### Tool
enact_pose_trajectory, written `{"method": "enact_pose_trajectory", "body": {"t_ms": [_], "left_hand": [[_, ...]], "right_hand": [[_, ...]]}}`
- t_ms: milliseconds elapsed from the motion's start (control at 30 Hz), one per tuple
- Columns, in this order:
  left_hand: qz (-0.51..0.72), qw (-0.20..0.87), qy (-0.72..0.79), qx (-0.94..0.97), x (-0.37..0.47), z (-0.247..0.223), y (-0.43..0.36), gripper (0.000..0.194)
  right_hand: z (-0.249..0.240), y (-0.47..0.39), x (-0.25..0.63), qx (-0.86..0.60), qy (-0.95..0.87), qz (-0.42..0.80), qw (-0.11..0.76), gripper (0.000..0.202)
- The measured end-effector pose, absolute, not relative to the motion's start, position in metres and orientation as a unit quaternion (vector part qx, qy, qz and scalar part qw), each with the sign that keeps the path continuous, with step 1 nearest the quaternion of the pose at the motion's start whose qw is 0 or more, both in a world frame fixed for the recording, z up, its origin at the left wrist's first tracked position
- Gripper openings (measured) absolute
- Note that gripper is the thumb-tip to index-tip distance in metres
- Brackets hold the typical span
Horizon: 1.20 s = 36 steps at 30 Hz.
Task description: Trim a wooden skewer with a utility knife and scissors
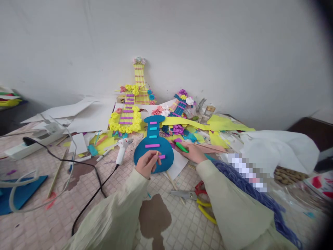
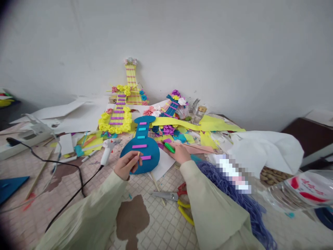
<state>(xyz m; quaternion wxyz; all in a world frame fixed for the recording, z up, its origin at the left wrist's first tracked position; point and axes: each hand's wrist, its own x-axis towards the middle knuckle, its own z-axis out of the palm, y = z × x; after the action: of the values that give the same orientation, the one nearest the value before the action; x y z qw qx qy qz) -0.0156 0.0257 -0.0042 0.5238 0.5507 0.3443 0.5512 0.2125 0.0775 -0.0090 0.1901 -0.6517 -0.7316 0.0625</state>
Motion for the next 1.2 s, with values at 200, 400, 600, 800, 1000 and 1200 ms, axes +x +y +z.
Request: {"method": "enact_pose_trajectory", "body": {"t_ms": [200, 400, 600, 800, 1000, 1200], "left_hand": [[0.544, 0.541, 0.349, 0.539, -0.015, -0.005, 0.025, 0.026], [0.543, 0.555, 0.358, 0.519, -0.016, -0.007, 0.030, 0.028], [0.552, 0.521, 0.376, 0.531, -0.016, -0.005, 0.023, 0.026], [0.553, 0.463, 0.400, 0.566, -0.018, -0.008, 0.014, 0.033], [0.505, 0.384, 0.415, 0.652, -0.015, -0.001, 0.005, 0.034], [0.449, 0.291, 0.402, 0.743, -0.019, 0.008, -0.002, 0.027]], "right_hand": [[0.015, 0.077, 0.242, -0.693, -0.659, 0.092, 0.278, 0.024], [0.033, 0.064, 0.235, -0.647, -0.614, 0.139, 0.429, 0.029], [0.023, 0.032, 0.197, -0.572, -0.657, 0.183, 0.456, 0.024], [0.015, 0.007, 0.181, -0.532, -0.745, 0.137, 0.377, 0.025], [0.014, -0.005, 0.176, -0.489, -0.801, 0.049, 0.342, 0.024], [0.016, -0.013, 0.173, -0.446, -0.833, -0.039, 0.326, 0.028]]}}
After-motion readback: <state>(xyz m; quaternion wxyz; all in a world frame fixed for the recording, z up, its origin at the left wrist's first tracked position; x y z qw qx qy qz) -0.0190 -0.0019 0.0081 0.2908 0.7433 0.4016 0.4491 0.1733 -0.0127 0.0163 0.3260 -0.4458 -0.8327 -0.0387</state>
